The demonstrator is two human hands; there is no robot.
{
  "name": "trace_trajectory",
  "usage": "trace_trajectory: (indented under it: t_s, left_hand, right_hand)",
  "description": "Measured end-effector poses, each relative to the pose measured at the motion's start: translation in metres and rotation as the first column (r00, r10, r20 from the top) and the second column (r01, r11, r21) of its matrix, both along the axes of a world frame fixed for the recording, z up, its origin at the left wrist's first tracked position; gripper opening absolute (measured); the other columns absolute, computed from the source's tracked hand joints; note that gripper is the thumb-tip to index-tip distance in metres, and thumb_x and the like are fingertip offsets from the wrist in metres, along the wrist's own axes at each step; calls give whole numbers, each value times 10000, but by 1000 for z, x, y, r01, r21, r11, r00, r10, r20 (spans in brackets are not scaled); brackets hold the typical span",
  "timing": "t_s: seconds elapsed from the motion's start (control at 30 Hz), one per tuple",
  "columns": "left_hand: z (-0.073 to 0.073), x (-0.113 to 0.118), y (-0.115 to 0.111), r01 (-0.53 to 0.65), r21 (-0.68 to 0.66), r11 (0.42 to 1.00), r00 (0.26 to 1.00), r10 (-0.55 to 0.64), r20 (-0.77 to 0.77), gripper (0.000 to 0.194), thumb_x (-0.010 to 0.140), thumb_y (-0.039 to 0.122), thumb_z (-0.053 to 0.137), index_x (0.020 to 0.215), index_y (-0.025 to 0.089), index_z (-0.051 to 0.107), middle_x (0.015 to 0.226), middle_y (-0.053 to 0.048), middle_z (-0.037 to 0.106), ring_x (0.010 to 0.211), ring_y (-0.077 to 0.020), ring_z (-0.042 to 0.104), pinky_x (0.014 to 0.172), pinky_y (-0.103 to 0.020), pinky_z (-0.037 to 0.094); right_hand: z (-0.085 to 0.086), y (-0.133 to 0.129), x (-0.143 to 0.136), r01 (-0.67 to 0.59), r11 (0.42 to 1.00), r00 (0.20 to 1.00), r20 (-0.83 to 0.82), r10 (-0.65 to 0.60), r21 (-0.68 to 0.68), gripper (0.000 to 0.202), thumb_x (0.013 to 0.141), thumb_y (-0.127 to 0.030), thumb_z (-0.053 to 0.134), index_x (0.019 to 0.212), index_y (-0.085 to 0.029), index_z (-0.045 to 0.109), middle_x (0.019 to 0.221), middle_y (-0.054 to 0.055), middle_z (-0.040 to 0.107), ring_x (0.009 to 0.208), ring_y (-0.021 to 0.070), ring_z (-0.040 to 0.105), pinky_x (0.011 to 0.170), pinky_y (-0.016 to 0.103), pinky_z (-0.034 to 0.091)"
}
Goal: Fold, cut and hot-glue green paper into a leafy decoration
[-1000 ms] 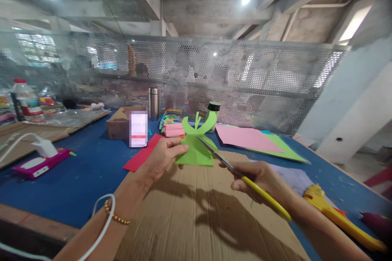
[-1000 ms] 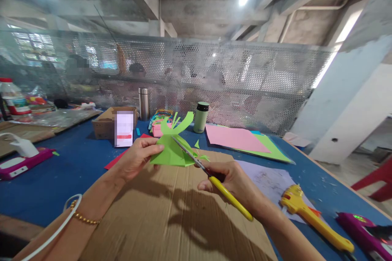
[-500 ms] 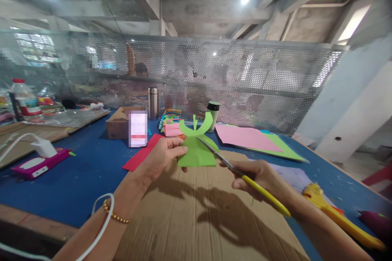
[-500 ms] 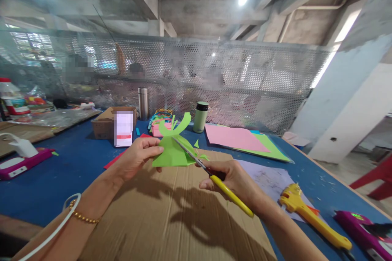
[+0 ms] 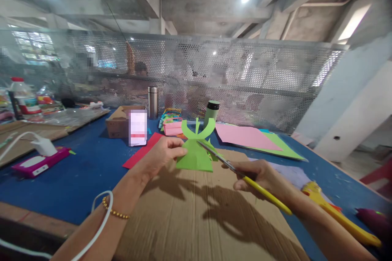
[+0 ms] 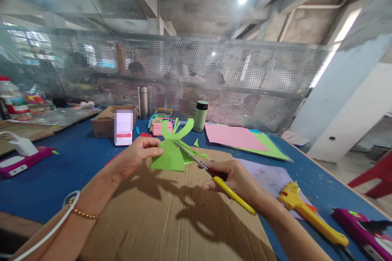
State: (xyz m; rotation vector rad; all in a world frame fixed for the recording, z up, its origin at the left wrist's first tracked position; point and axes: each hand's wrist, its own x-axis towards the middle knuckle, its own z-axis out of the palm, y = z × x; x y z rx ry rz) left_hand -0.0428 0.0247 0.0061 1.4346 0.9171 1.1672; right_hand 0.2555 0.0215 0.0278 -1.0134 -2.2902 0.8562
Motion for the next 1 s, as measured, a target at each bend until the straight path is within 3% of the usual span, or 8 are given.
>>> trace_trajectory:
  t_s: [0.1, 0.23, 0.4, 0.53, 0.73, 0.83, 0.93, 1.0]
  left_hand:
    - [0, 1, 0, 0, 3, 1000, 1000, 0, -10, 229, 699, 365, 755, 654, 157, 671, 636, 6, 557, 604, -115, 434, 608, -286, 289]
    - [1, 2, 1, 0, 35, 999, 999, 1, -37, 224, 704, 360, 751, 656, 154, 678, 637, 12, 531, 610, -113, 409, 610, -290, 275]
    - [0, 1, 2, -116, 127, 985, 992, 120, -24, 291, 734, 343, 725, 551, 173, 577, 587, 34, 431, 590, -108, 350, 587, -295, 242]
    - [0, -1, 6, -243, 146, 959, 968, 230, 98, 294, 743, 332, 729, 542, 176, 580, 574, 32, 449, 593, -114, 382, 592, -285, 280]
    - [7, -4, 10, -439, 68, 896, 857, 395, 330, 231, 650, 319, 776, 575, 165, 621, 606, 21, 524, 601, -113, 424, 604, -271, 325]
    - [8, -4, 10, -428, 55, 902, 861, 388, 327, 232, 636, 320, 781, 568, 159, 628, 593, 24, 521, 594, -106, 413, 589, -263, 308]
    - [5, -2, 9, -394, 70, 917, 886, 358, 295, 223, 641, 314, 788, 573, 155, 648, 580, 25, 523, 592, -103, 406, 587, -258, 302]
    - [3, 1, 9, -355, 80, 931, 900, 318, 299, 222, 660, 319, 795, 588, 153, 666, 596, 18, 545, 604, -103, 419, 595, -256, 314]
  right_hand:
    - [-1, -1, 0, -2, 1000, 1000, 9, 3, -23, 467, 765, -598, 756, 998, -195, 801, 551, -57, 371, 518, 98, 279, 457, 242, 165]
    - [-2, 0, 0, 5, 1000, 999, 38, -4, -20, 473, 769, -627, 743, 876, -167, 778, 581, -49, 373, 542, 101, 292, 476, 249, 181]
    - [3, -4, 1, -33, 999, 998, 46, 34, -19, 539, 809, -658, 678, 1015, -166, 756, 635, -35, 413, 580, 114, 325, 496, 243, 223]
    - [3, -13, -1, 42, 999, 999, 2, -42, -33, 523, 814, -662, 652, 963, -170, 744, 636, -23, 436, 532, 111, 371, 461, 236, 256]
    - [-16, -29, -26, 141, 978, 977, -136, -162, -153, 564, 835, -646, 644, 1129, -166, 667, 697, -19, 499, 465, 89, 432, 406, 229, 334]
    - [-12, -29, -41, 262, 953, 920, -260, -294, -151, 520, 841, -611, 671, 1112, -168, 643, 660, -35, 496, 484, 96, 455, 406, 216, 352]
    - [4, -18, -50, 385, 910, 779, -476, -409, -153, 484, 825, -566, 720, 1096, -179, 613, 605, -55, 510, 466, 92, 451, 416, 217, 369]
    - [11, -9, -53, 379, 910, 685, -610, -398, -168, 497, 786, -516, 778, 1113, -191, 591, 604, -59, 536, 461, 104, 483, 422, 230, 396]
